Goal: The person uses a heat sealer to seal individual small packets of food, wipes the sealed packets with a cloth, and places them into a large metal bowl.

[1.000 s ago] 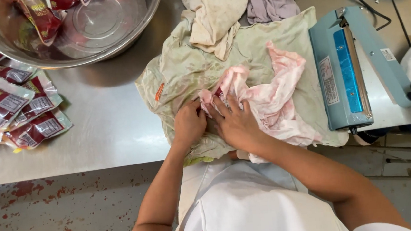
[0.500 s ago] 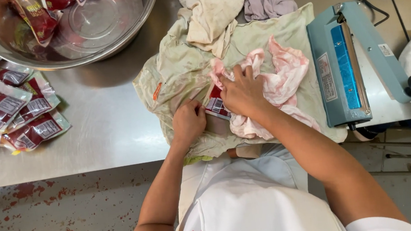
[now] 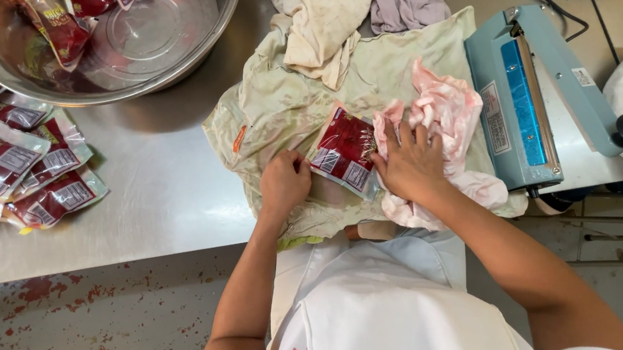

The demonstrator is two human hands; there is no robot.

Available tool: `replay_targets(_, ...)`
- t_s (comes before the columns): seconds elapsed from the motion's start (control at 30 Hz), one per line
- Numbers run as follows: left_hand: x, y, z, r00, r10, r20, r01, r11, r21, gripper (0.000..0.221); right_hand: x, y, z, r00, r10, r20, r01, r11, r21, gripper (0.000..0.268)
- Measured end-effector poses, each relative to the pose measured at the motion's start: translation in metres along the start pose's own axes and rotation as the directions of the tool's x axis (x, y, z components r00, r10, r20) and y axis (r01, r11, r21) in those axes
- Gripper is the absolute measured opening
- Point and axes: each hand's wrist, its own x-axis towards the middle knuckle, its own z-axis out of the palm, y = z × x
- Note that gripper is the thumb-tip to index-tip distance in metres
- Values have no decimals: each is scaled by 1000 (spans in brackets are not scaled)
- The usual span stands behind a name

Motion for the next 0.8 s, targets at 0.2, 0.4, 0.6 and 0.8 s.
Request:
replay_targets(0.2, -1, -3, 2, 1000, 22, -3, -22, 1000, -8, 16, -12, 23, 12, 997, 46, 63, -44, 998, -37, 62)
replay_targets(0.4, -4, -2, 3, 999, 35, -16, -34, 998, 44, 17, -11, 47, 55, 915, -2, -404, 14, 1000, 25, 33)
replay_targets(0.6, -1, -7, 8, 998, 64, -9, -63, 993, 103, 17, -41, 18, -1, 760, -558, -334, 629, 760, 161, 29)
replay_targets(0.8, -3, -5, 0, 994, 90, -58, -93, 994, -50, 13, -35, 68, 45, 768, -597, -232, 640, 731, 236, 25)
